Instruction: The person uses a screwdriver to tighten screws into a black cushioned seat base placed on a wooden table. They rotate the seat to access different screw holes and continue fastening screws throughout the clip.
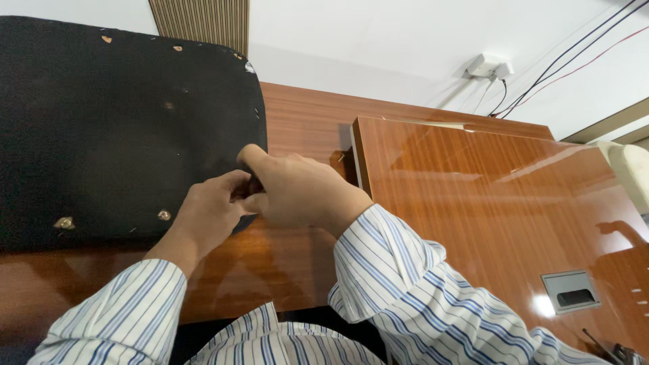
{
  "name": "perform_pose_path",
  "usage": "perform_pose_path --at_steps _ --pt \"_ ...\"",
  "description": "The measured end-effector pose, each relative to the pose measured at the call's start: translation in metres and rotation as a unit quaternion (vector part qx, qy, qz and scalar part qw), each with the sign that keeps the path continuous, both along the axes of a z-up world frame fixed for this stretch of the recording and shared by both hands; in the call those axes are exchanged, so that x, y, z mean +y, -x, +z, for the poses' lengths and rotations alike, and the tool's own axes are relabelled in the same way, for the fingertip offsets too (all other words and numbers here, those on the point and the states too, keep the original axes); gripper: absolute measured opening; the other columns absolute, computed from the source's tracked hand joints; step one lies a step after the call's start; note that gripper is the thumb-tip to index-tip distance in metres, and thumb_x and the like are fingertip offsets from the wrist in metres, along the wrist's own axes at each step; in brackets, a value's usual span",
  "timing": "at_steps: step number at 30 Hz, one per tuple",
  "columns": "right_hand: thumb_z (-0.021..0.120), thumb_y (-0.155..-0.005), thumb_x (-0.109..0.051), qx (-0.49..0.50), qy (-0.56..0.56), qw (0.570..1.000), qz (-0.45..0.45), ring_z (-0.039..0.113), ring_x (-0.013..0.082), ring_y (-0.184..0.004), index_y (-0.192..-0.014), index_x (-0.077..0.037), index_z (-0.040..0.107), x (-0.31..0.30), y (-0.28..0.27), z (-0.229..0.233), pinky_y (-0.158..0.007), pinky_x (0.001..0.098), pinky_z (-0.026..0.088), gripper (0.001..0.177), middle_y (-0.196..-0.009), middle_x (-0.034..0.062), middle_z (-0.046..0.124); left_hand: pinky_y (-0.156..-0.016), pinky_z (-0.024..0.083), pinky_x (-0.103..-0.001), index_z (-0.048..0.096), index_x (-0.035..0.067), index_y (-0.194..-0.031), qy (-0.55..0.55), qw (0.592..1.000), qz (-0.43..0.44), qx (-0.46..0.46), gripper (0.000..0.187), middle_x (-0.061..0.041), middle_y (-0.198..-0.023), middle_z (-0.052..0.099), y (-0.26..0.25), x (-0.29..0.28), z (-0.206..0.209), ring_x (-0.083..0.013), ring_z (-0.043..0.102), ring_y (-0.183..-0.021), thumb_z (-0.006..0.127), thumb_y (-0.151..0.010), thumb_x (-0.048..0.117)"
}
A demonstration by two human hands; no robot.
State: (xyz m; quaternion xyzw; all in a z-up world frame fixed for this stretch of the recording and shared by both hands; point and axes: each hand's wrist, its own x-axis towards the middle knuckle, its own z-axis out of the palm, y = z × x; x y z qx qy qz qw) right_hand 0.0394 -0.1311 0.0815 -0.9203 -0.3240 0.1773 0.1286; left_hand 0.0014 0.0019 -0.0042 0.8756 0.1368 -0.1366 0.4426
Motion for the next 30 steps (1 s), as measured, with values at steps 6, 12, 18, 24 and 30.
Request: perform_pose_path --at_steps 6,12,18,24,30 --pt "0.067 -0.09 -0.021 -0.04 -0.022 0.999 -0.002 0.073 0.0251 -0.072 -0.096 -0.007 0.062 0.003 -0.002 -0.002 -0.063 0.0402 0.055 0.016 -0.074 0.0087 0.072 -0.105 0.05 -0.038 0.057 0.02 -0.135 -0.007 1.0 0.022 -0.002 0.047 -0.004 -0.131 0.066 0.009 0.013 -0.019 -0.0195 0.062 -0.123 0.061 -0.089 0.014" --pt "0.064 -0.082 -0.004 -0.045 -0.042 0.994 0.086 0.07 0.0199 -0.073 -0.098 -0.015 0.072 0.007 -0.004 -0.01 -0.063 0.0369 0.054 0.021 -0.084 0.0068 0.071 -0.112 0.042 -0.041 0.06 0.027 -0.133 -0.04 0.995 0.037 0.081 0.041 0.002 -0.131 0.067 0.009 0.019 -0.012 -0.0178 0.059 -0.128 0.059 -0.092 0.023" --pt "0.07 -0.083 -0.017 -0.055 -0.086 0.992 0.068 0.07 0.0219 -0.087 -0.104 -0.012 0.069 0.003 0.009 0.001 -0.073 0.0357 0.054 0.022 -0.094 0.0088 0.072 -0.099 0.056 -0.036 0.068 0.014 -0.114 -0.098 0.99 -0.053 0.085 0.031 -0.004 -0.116 0.075 0.0 -0.003 0.015 -0.0202 0.07 -0.111 0.046 -0.105 0.034" --pt "0.061 -0.096 -0.043 0.018 0.079 0.994 -0.072 0.073 0.0259 -0.077 -0.101 -0.007 0.06 0.001 0.003 0.004 -0.068 0.0397 0.059 0.037 -0.08 0.0126 0.071 -0.099 0.055 -0.032 0.073 0.017 -0.109 0.021 0.999 -0.037 -0.033 0.02 0.0 -0.113 0.079 0.008 -0.008 0.004 -0.0155 0.072 -0.109 0.06 -0.095 0.024" --pt "0.064 -0.09 -0.018 -0.048 0.006 0.999 0.022 0.07 0.0293 -0.066 -0.091 -0.006 0.061 -0.005 0.004 -0.01 -0.057 0.0444 0.052 0.013 -0.068 0.0122 0.07 -0.107 0.046 -0.038 0.055 0.016 -0.138 0.057 0.998 0.015 0.003 0.048 -0.008 -0.136 0.062 0.011 0.015 -0.037 -0.0228 0.057 -0.128 0.059 -0.091 0.011"
